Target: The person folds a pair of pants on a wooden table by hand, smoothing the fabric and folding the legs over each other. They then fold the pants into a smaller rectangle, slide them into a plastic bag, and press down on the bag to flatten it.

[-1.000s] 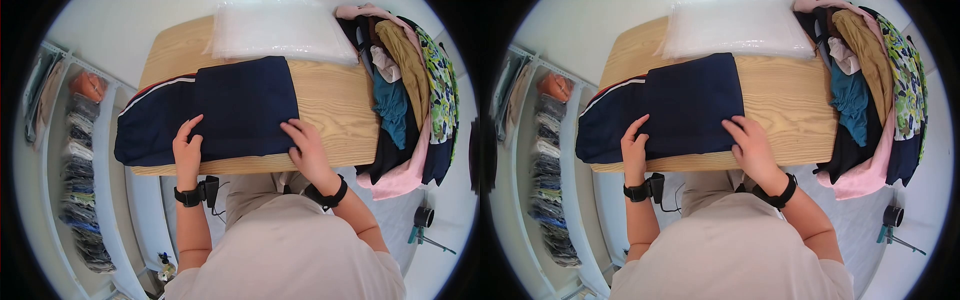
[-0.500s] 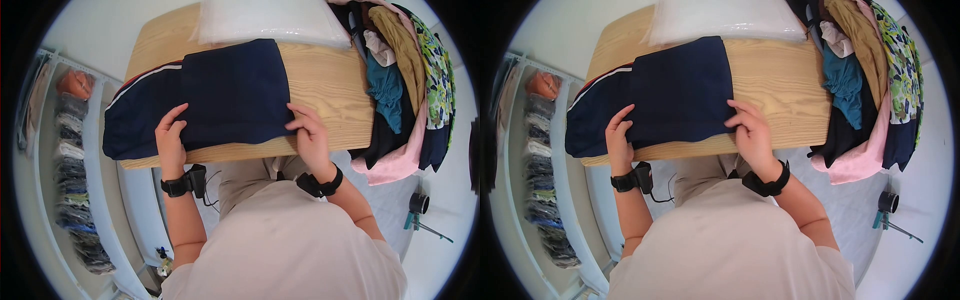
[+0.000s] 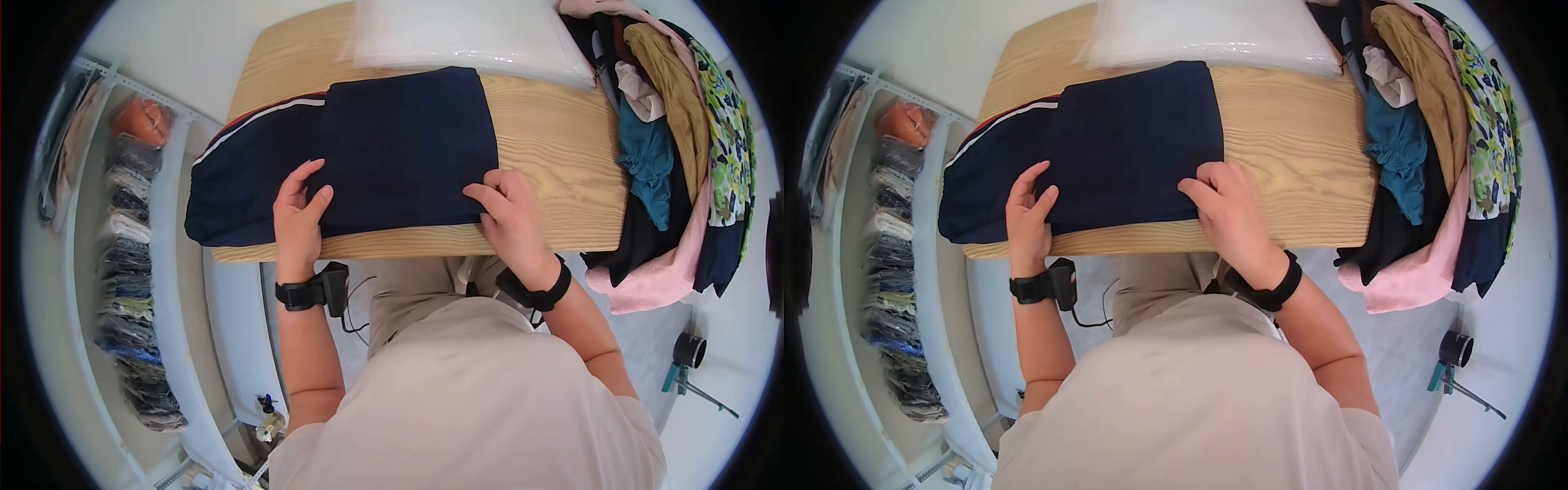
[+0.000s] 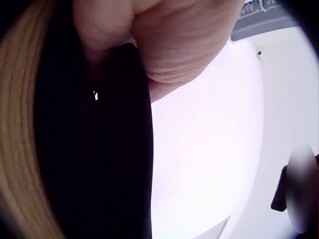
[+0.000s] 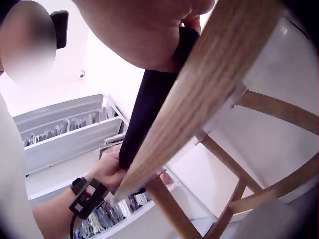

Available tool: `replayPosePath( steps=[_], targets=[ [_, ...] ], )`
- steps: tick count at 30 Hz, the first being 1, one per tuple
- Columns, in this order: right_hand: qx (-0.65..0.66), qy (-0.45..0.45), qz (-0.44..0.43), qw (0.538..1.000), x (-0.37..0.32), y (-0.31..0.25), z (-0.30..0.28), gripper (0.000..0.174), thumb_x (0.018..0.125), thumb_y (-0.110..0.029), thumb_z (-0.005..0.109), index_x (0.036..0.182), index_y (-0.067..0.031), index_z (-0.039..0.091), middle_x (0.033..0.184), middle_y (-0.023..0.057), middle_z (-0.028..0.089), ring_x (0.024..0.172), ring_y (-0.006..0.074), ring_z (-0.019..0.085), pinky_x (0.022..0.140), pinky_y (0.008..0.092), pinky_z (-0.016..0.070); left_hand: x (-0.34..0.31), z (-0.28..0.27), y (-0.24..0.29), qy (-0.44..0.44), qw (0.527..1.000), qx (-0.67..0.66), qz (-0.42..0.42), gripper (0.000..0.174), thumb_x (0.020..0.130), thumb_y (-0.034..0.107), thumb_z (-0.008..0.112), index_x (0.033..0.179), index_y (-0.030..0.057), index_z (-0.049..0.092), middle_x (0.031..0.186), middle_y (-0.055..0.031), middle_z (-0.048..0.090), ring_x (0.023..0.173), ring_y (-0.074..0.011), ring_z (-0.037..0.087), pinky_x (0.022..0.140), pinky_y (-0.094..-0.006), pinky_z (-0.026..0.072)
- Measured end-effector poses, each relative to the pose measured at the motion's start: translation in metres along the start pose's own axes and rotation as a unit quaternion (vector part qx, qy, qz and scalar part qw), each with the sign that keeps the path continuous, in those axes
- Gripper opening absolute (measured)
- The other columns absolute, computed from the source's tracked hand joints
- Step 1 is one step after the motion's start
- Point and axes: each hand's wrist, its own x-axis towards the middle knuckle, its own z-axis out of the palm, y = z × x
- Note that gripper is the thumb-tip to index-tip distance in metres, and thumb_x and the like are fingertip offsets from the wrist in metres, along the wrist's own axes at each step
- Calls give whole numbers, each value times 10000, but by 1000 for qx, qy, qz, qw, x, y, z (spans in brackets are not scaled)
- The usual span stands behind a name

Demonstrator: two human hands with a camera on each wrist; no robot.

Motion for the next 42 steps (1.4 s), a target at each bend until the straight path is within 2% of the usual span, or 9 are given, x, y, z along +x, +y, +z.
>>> replayPosePath(
  steps=[10,14,16,20,23,31,35,38,42],
  targets=[
    [40,-8,-15,999,7,-14,-4,345,663,-57,713,999,-85,639,941,87,550,921,275,523,808,411,415,-12,-16,20,-104,980,168,-22,469,755,88,727,1209,107,614,1426,-237,364,1324,-237,367,1045,-299,295],
    [36,-12,-21,999,8,-6,4,352,677,-114,748,1011,-80,641,931,73,560,900,266,528,797,408,425,-13,-13,27,-108,977,180,-27,534,715,32,722,1232,43,586,1271,-122,505,1294,-225,375,1071,-292,241],
    [18,-63,-23,998,10,1,6,356,659,-115,750,996,-84,642,901,55,562,863,253,535,754,398,439,-9,-16,29,-144,960,239,-19,549,686,-18,718,1219,52,602,1004,-42,520,1017,-160,496,904,-243,364],
    [8,-68,-32,997,19,0,-1,339,650,-85,740,974,-86,641,874,45,559,833,245,541,711,391,444,-5,-5,50,-106,927,358,31,482,688,3,735,1150,109,646,808,-5,455,680,-115,413,610,-261,379],
    [-1,-23,-16,1000,24,-5,-10,327,643,-20,706,956,-88,637,859,55,544,813,253,535,694,410,442,-5,-1,53,-71,933,350,52,381,685,-37,702,1056,36,656,789,6,458,732,-124,467,660,-260,371],
    [-17,-162,-37,986,11,0,-1,463,713,25,594,1154,-113,611,1281,77,558,1243,265,480,1034,423,374,-15,-7,18,-41,903,401,151,374,645,-46,707,998,75,680,1081,-93,547,1002,-251,541,857,-320,437],
    [-15,-120,-54,991,7,9,5,461,736,28,575,1173,-115,608,1284,84,553,1250,263,468,1040,441,358,-16,-2,19,24,876,436,203,380,648,-39,705,1004,92,693,1189,-115,556,1053,-283,531,906,-353,431],
    [-57,-161,-51,984,5,5,2,431,744,-33,610,1169,-106,607,1286,104,550,1260,281,455,1043,461,346,-16,-14,6,-51,899,417,124,405,661,13,705,1051,122,699,1340,-127,513,1244,-303,450,1013,-390,363],
    [-62,-182,-30,981,26,-31,-8,483,741,-159,671,1204,-62,571,1302,137,525,1259,307,444,1048,478,325,-21,-14,12,-66,892,426,135,439,664,16,678,1095,102,689,1328,-150,522,1231,-320,471,1046,-390,349]
  ],
)
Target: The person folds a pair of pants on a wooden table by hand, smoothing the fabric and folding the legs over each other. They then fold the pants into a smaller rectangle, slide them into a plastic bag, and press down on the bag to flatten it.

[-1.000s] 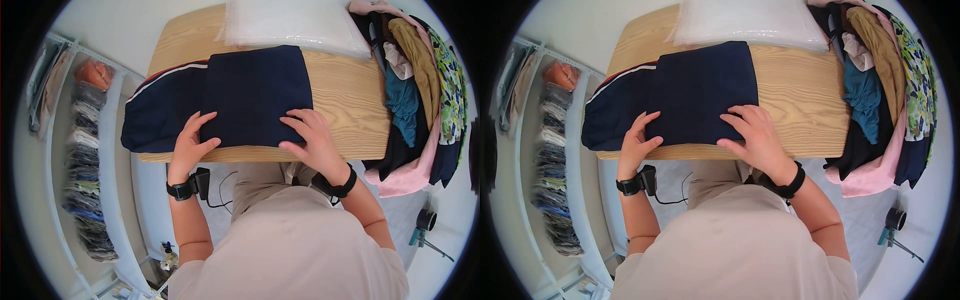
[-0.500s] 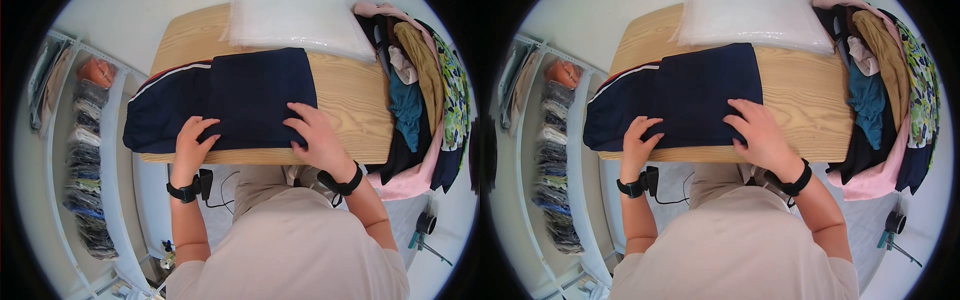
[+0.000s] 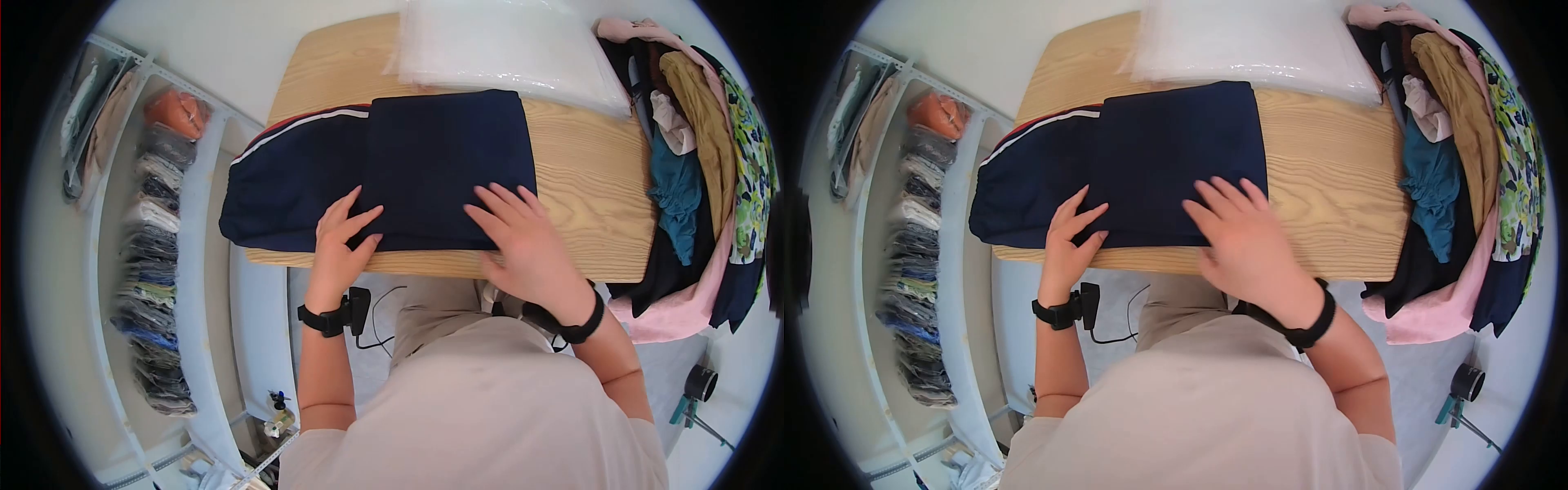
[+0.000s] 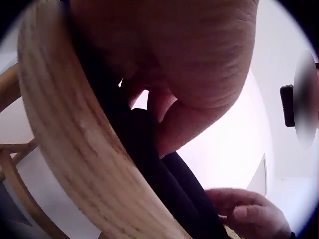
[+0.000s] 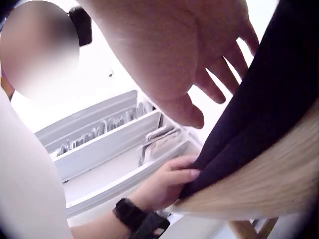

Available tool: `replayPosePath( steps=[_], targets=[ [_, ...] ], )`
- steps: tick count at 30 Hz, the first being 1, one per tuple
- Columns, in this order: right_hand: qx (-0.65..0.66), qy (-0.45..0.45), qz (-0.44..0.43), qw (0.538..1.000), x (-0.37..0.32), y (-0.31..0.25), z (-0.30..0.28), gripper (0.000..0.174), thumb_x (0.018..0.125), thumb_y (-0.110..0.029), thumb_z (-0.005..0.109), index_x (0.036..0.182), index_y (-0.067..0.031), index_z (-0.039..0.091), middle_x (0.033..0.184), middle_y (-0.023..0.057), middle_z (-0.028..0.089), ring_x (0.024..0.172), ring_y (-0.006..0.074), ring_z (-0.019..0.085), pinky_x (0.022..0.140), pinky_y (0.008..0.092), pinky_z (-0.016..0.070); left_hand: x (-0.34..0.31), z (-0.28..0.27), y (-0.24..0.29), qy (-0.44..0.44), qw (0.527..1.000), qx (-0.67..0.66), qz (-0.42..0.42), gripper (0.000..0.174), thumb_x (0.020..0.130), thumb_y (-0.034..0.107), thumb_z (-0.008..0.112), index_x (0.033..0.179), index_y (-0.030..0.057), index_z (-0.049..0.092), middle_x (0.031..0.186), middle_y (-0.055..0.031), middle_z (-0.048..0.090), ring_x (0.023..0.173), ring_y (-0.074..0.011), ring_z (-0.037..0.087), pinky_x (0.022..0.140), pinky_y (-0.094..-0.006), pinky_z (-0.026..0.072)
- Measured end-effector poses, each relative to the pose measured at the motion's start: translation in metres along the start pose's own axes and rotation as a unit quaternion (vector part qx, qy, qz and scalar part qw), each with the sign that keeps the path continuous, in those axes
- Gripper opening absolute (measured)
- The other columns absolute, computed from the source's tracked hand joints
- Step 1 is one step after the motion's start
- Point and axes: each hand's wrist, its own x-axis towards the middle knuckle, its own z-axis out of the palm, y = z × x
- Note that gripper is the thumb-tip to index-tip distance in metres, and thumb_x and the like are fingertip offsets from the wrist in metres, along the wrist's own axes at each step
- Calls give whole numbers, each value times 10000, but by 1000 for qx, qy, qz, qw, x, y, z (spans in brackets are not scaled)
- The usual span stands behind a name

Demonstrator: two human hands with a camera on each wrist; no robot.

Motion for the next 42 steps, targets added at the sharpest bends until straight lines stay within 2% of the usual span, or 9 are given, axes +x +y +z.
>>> replayPosePath(
  steps=[7,10,13,16,23,31,34,37,42],
  targets=[
    [-6,31,-31,999,45,-41,63,524,815,-262,661,1292,-108,509,1374,113,459,1274,283,425,1045,463,325,-4,-13,-9,18,995,-78,52,351,739,97,677,1090,91,682,1359,-166,486,1266,-322,431,1054,-408,321],
    [-25,12,-46,999,44,-37,67,450,844,-210,606,1284,-172,523,1376,100,463,1289,277,414,1025,499,335,-17,-37,-49,316,936,130,-81,481,797,166,677,1219,-23,544,1339,-188,461,1243,-348,435,1037,-401,339],
    [-44,4,-53,998,41,-34,71,441,825,-139,595,1257,-213,544,1373,88,471,1280,274,428,1015,504,343,-26,-60,-90,405,841,287,-215,582,832,266,677,1247,-90,481,1311,-210,482,1205,-343,463,1020,-377,351],
    [-41,29,-57,997,42,-33,73,449,797,-97,594,1231,-202,557,1364,84,482,1266,276,446,1005,498,357,-25,-82,-105,261,846,-172,-431,683,870,399,642,1314,-74,429,1304,-182,516,1203,-277,490,1012,-361,369],
    [-52,59,-64,995,40,-32,76,402,799,-142,620,1193,-208,578,1346,64,503,1248,259,465,984,488,380,-16,-100,-142,317,853,-290,-297,499,911,137,561,1355,-14,392,1320,-153,501,1170,-250,517,980,-353,412],
    [-71,64,-56,994,39,-33,76,383,812,-204,635,1190,-220,581,1342,51,508,1248,253,464,984,484,378,56,-92,39,387,815,-417,-110,380,906,36,507,1274,-33,439,1237,-137,541,1112,-249,539,980,-346,410],
    [-71,36,-60,995,38,-32,75,408,857,-236,570,1261,-191,531,1374,77,470,1272,250,444,1013,490,356,58,-58,83,177,983,-45,-4,451,828,81,607,1243,-12,460,1266,-191,522,1151,-297,515,993,-377,395],
    [-50,63,32,996,37,-36,95,456,857,-243,524,1285,-89,495,1374,136,452,1282,262,422,1046,463,323,70,-22,104,-188,962,-100,172,622,742,152,720,1309,66,478,1354,-183,475,1270,-311,442,1051,-381,348],
    [-113,112,37,987,28,-27,119,552,903,-351,451,1382,-90,368,1407,147,375,1335,281,330,1094,446,270,48,-5,89,-265,953,23,146,634,715,189,751,1290,85,506,1386,-152,455,1317,-322,383,1093,-443,286]
  ],
)
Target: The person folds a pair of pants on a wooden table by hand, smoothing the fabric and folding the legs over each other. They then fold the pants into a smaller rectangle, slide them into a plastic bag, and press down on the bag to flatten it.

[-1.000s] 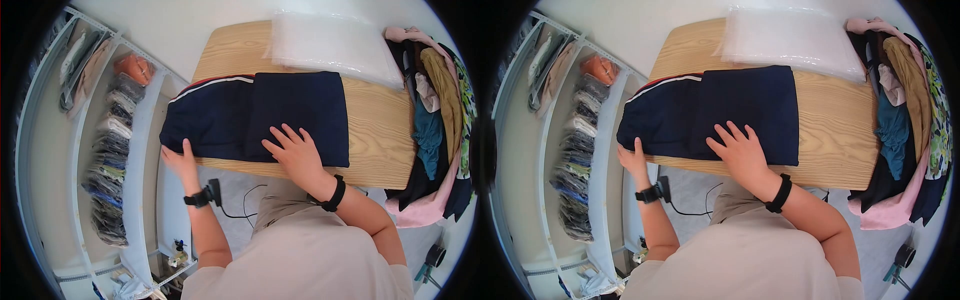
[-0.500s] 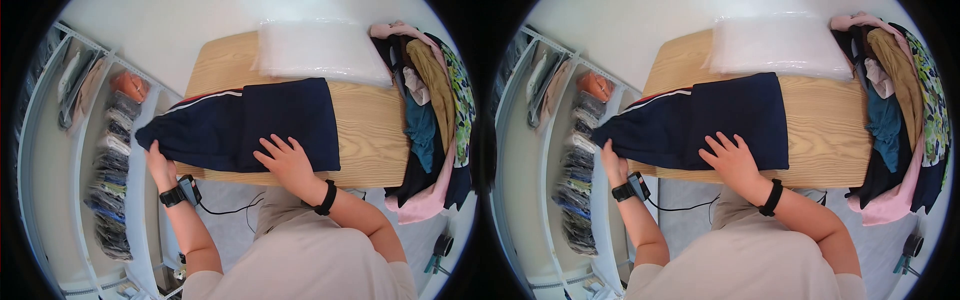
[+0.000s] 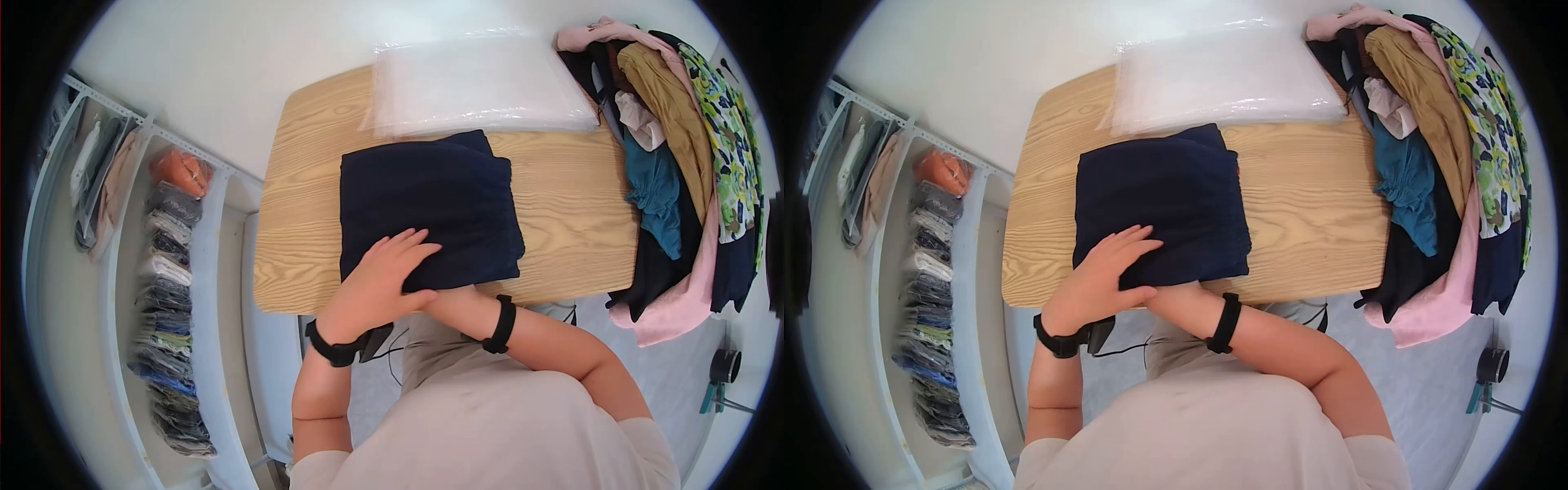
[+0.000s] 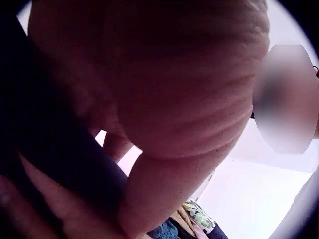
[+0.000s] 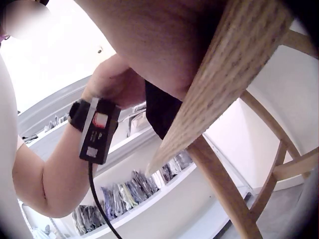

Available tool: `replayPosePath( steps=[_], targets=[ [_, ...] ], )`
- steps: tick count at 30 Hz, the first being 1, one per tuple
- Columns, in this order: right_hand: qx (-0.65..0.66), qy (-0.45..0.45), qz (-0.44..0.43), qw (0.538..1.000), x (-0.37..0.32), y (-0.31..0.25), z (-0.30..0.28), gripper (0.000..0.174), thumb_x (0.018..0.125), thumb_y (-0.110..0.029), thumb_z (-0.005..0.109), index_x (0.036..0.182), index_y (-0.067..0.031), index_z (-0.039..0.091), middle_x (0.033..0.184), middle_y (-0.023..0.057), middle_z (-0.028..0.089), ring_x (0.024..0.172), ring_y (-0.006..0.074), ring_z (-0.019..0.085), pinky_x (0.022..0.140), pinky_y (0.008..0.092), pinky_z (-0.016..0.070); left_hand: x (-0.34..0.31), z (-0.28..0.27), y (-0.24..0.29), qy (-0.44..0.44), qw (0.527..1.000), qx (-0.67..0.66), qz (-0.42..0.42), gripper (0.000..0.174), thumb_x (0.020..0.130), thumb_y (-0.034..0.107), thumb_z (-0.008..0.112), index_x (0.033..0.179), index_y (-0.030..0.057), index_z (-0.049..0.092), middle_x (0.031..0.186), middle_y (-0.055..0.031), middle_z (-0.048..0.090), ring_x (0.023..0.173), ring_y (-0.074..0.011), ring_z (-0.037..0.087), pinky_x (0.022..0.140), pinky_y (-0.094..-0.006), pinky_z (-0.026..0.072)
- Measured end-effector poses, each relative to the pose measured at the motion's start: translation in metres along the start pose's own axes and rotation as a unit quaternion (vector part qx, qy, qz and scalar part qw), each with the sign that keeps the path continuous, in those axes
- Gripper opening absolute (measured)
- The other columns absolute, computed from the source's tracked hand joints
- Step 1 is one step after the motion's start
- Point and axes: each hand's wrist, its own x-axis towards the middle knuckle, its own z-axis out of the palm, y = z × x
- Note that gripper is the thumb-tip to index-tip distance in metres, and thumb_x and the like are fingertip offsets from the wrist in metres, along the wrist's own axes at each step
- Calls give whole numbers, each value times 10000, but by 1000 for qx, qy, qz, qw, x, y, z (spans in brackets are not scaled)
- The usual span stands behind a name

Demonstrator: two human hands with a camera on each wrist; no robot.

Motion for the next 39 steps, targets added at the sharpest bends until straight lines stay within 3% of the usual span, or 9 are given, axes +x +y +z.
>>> replayPosePath(
  steps=[10,12,14,18,25,28,32,35,39],
  targets=[
    [263,-203,-111,936,-18,38,-119,352,823,-199,652,1155,-86,615,1135,125,614,974,271,619,824,411,496,-56,28,-39,171,981,24,-91,585,716,-63,590,1271,117,546,1391,-126,446,1343,-333,336,1080,-458,303],
    [460,-318,58,827,-6,66,-156,217,831,-165,653,1010,-44,677,1004,113,661,933,245,641,800,351,507,-59,47,-47,204,973,49,-92,598,702,-100,555,1257,123,564,1382,-129,454,1331,-349,348,1068,-457,320],
    [655,-195,185,706,-4,102,-153,149,861,-55,607,986,7,660,956,77,671,885,128,629,775,241,495,-60,57,-50,240,964,77,-88,618,689,-137,520,1243,129,582,1374,-132,462,1318,-364,359,1056,-455,336],
    [364,-9,219,905,43,140,-124,357,818,-172,690,1116,2,604,1025,146,652,959,236,621,845,316,482,-59,64,-51,297,946,111,-64,574,688,-139,517,1148,174,661,1307,-111,528,1257,-370,427,996,-444,394],
    [259,-119,185,940,88,159,-80,465,786,-225,730,1141,40,587,1037,172,646,990,254,612,849,334,476,-61,68,-57,343,936,75,-31,455,673,-110,547,981,172,728,1160,-40,636,1173,-337,505,920,-403,450],
    [424,-117,277,854,96,174,-81,509,802,-272,725,1134,82,575,963,159,671,825,201,646,728,300,511,-61,65,-60,339,940,33,-18,473,647,-127,532,967,161,728,1150,-28,643,1156,-331,516,920,-402,449],
    [311,-94,380,866,74,161,-81,545,827,-354,702,1110,96,579,906,136,679,726,173,642,658,268,507,-67,63,-68,317,948,-29,-17,426,658,-73,507,954,132,736,1216,-95,604,1244,-338,443,1033,-426,354],
    [467,-178,453,738,53,148,-100,564,835,-410,687,1096,80,586,928,121,676,741,151,638,638,239,493,-71,54,-67,335,940,-64,12,422,689,-25,533,1070,79,681,1289,-126,554,1260,-294,434,1048,-371,344],
    [631,-182,476,585,39,125,-107,469,841,-345,690,1107,29,596,985,107,669,811,159,643,688,253,502,-63,43,-77,404,740,-503,-190,466,909,149,533,1324,-38,432,1295,-141,521,1243,-200,443,1044,-319,341]
  ],
)
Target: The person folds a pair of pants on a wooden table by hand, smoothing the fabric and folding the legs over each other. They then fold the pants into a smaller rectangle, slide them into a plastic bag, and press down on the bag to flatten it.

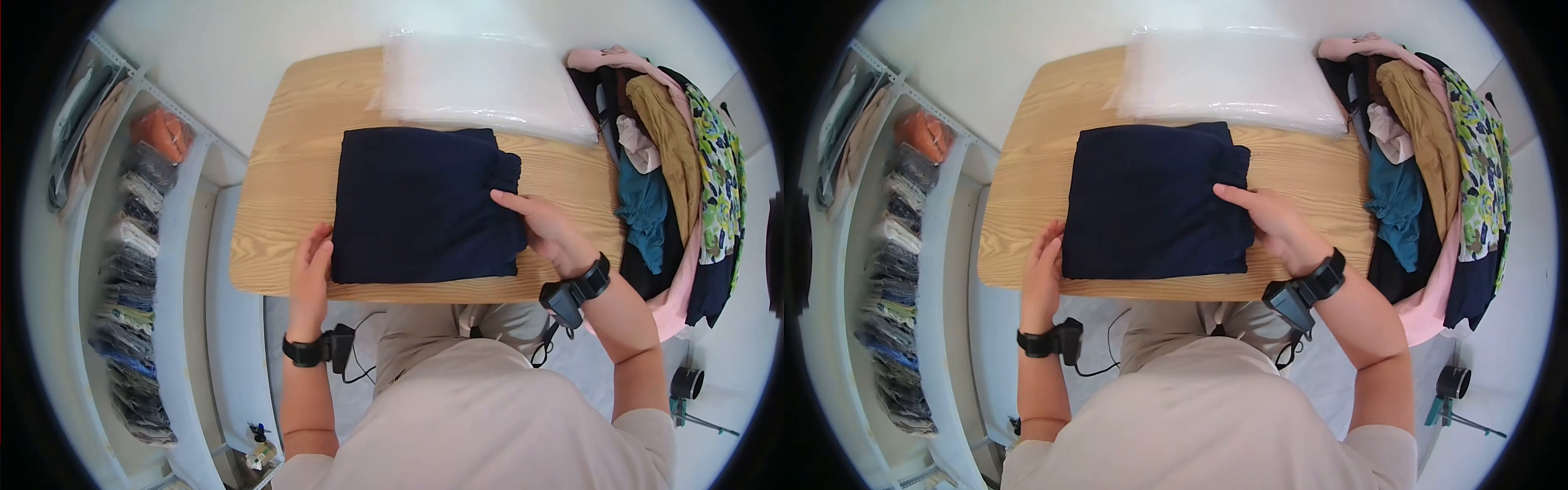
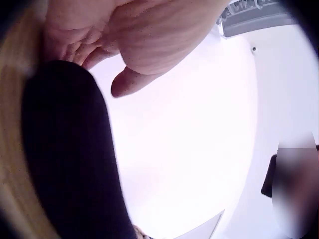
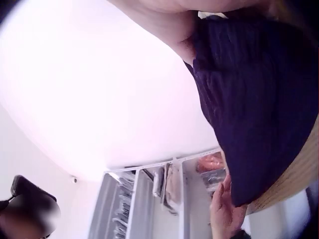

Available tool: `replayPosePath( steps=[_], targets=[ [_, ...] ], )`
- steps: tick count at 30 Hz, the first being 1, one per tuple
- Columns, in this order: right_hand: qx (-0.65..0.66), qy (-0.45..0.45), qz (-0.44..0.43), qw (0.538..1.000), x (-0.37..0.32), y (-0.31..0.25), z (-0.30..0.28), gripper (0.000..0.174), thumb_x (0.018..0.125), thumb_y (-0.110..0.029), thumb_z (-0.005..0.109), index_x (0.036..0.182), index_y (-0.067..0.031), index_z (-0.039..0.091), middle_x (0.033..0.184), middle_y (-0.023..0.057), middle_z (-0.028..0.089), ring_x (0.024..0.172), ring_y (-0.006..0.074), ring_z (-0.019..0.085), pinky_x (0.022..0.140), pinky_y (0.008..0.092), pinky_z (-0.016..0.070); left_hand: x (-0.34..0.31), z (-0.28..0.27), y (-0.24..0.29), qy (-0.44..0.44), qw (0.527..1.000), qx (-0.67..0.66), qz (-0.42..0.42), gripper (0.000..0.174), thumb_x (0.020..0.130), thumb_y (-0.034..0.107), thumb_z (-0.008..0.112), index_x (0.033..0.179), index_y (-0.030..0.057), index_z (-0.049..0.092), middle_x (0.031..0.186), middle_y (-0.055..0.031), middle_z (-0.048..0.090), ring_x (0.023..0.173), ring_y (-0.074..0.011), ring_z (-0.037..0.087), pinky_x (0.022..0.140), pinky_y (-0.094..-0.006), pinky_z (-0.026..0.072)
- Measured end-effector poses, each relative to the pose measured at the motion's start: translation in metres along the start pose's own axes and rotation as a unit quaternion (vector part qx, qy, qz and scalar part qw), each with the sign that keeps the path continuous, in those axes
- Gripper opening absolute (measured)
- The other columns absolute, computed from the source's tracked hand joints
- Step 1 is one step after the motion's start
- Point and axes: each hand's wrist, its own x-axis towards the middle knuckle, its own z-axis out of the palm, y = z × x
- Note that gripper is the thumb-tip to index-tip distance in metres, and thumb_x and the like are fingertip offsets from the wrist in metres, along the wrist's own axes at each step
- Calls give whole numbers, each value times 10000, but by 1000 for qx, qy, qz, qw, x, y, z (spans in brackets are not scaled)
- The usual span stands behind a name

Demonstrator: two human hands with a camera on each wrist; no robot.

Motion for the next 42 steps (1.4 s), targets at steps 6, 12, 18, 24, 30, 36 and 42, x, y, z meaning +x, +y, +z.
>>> replayPosePath(
  steps=[6,12,18,24,30,36,42],
  targets=[
    [216,-51,22,975,-14,9,16,379,858,-205,658,1156,16,583,1110,127,652,979,235,647,875,361,529,23,10,34,-131,974,32,-181,487,883,167,613,1306,-19,461,1205,-98,569,1019,-159,572,911,-288,453],
    [263,-98,54,958,-22,25,3,337,863,-105,609,1172,25,572,1118,137,646,960,246,655,852,372,545,12,32,55,-156,966,-9,-208,520,801,77,652,1278,-32,475,1151,-116,593,995,-177,590,880,-293,477],
    [299,-122,82,943,-15,39,-3,321,867,-65,585,1174,27,568,1105,148,647,947,248,658,823,366,563,-9,77,100,-169,969,145,-106,594,748,80,655,1289,-54,451,1179,-131,583,1039,-212,584,898,-319,468],
    [260,-88,56,960,-16,45,0,273,862,-88,599,1113,21,587,1030,126,663,866,238,672,768,352,572,-32,140,89,-263,797,506,199,630,727,103,636,1294,-76,428,1111,-234,572,999,-361,583,856,-406,471],
    [268,-86,-7,960,-9,63,-8,294,876,-160,609,1129,-13,583,1021,109,661,847,209,671,747,332,564,-45,186,45,-299,669,636,241,713,695,117,633,1351,-36,400,855,-131,532,768,-272,587,652,-381,515],
    [377,-127,-29,917,-41,43,-4,382,890,-331,622,1163,-67,580,1099,76,639,1005,169,619,837,321,513,-41,185,44,-308,663,633,253,730,687,130,631,1352,-54,391,866,-129,527,765,-267,579,640,-367,519],
    [239,-99,-47,965,-42,60,-8,493,861,-262,646,1270,-33,493,1125,88,609,1020,188,604,872,341,504,-43,173,54,-376,667,581,277,633,739,227,677,1277,-42,475,923,-142,543,825,-296,573,683,-360,504]
  ],
)
